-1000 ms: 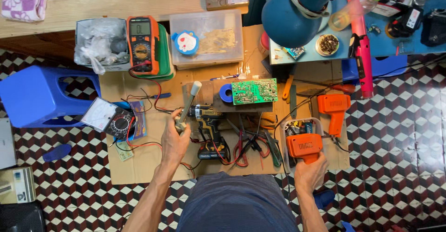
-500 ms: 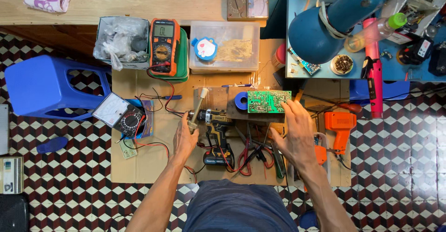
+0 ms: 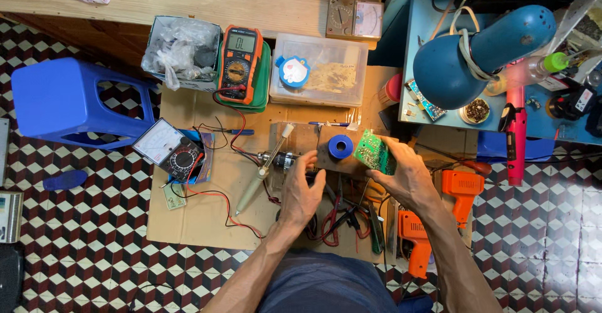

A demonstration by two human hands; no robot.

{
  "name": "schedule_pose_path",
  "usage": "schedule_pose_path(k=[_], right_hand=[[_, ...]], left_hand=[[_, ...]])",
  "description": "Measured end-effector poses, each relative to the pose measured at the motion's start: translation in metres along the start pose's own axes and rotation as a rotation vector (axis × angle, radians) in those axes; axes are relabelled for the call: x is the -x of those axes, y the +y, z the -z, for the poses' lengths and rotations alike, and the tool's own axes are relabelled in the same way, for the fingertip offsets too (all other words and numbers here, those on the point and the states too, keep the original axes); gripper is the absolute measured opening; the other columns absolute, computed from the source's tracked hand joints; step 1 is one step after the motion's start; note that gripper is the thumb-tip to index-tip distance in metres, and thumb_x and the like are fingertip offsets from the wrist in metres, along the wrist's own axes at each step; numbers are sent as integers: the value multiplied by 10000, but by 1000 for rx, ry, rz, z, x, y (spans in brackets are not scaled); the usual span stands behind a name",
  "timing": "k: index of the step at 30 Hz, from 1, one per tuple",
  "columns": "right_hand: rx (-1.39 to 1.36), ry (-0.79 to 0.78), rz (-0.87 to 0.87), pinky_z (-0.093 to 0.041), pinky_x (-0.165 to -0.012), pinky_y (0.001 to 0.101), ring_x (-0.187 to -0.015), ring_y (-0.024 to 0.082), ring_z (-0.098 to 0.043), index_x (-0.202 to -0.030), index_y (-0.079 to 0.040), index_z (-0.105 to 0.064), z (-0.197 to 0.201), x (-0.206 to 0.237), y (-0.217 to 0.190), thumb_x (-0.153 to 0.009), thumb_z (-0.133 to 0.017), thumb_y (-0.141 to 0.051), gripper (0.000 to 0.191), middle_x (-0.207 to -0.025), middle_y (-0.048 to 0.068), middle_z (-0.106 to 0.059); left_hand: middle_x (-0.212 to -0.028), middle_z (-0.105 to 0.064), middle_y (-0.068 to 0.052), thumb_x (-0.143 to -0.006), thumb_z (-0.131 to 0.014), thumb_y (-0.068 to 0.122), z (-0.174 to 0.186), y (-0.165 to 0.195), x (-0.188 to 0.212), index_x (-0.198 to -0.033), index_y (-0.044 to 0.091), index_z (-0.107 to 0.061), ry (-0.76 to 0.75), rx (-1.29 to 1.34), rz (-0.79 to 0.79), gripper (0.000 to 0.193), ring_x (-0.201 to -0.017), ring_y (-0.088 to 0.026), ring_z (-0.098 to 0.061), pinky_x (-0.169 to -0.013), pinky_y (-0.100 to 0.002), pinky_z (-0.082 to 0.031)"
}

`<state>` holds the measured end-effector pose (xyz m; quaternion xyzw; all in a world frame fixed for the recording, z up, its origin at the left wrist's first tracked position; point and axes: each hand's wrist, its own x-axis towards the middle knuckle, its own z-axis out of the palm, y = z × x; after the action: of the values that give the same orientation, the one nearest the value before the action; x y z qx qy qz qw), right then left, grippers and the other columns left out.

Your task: The person uses a hot air gun and a soldering iron to work on a green circuit board, then flips the board and continues heating specific areas. They also use multimeter probes to test connections on the board and nearby components. The board is placed back on the workbench after testing.

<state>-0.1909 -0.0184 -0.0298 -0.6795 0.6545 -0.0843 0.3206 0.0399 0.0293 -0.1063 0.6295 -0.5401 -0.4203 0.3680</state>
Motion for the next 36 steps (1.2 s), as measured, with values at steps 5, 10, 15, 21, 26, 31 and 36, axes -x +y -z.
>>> schedule_pose_path(k=[5,10,15,21,26,31,36], right_hand=[[-627,-92,-362,-534,-967,310,-1126,172,-690,-1438,-47,-526,1,11,18,-828,-755,-330,711,-1254,90,-698],[-1304,-155,-346,-531,-960,355,-1123,166,-647,-1412,-17,-571,-20,25,51,-985,-580,-378,559,-1248,97,-675],[-1610,-96,-380,-529,-933,377,-1095,162,-630,-1424,-80,-549,-39,30,70,-1073,-491,-352,448,-1234,61,-660],[-1702,-99,-383,-559,-917,378,-1077,165,-654,-1386,-102,-548,-44,30,75,-1069,-469,-377,427,-1214,61,-672],[-1668,-95,-369,-585,-916,376,-1047,185,-678,-1355,-62,-563,-46,31,75,-1069,-474,-390,444,-1196,92,-678],[-1680,-116,-315,-593,-823,362,-950,228,-707,-1351,-33,-573,-45,33,75,-1088,-483,-400,461,-1159,117,-691],[-1676,-82,-331,-602,-820,358,-941,210,-709,-1351,-42,-565,-46,32,73,-1076,-485,-380,443,-1135,108,-693]], left_hand=[[-1089,-738,-120,-991,-655,182,-33,36,-10,-1213,48,-597,-140,310,23,266,-992,-210,-750,-855,-333,-613],[-1005,-763,-93,-979,-681,198,-55,63,-20,-1141,54,-675,-134,299,25,217,-897,-194,-750,-781,-315,-606],[-978,-752,-88,-958,-712,187,-58,74,-23,-1088,61,-700,-99,180,-119,181,-830,-188,-744,-716,-316,-595],[-927,-725,-101,-949,-727,141,-59,71,-27,-1057,60,-716,-129,51,-332,135,-819,-243,-728,-715,-351,-583],[-914,-729,-115,-930,-740,135,-62,65,-33,-1037,54,-728,-168,26,-363,135,-828,-267,-729,-730,-364,-578],[-939,-745,-117,-921,-742,137,-66,59,-39,-1048,64,-744,-231,20,-363,146,-840,-260,-742,-735,-356,-593],[-942,-761,-84,-933,-729,156,-70,51,-44,-1044,87,-752,-296,36,-345,132,-816,-202,-749,-702,-309,-617]])
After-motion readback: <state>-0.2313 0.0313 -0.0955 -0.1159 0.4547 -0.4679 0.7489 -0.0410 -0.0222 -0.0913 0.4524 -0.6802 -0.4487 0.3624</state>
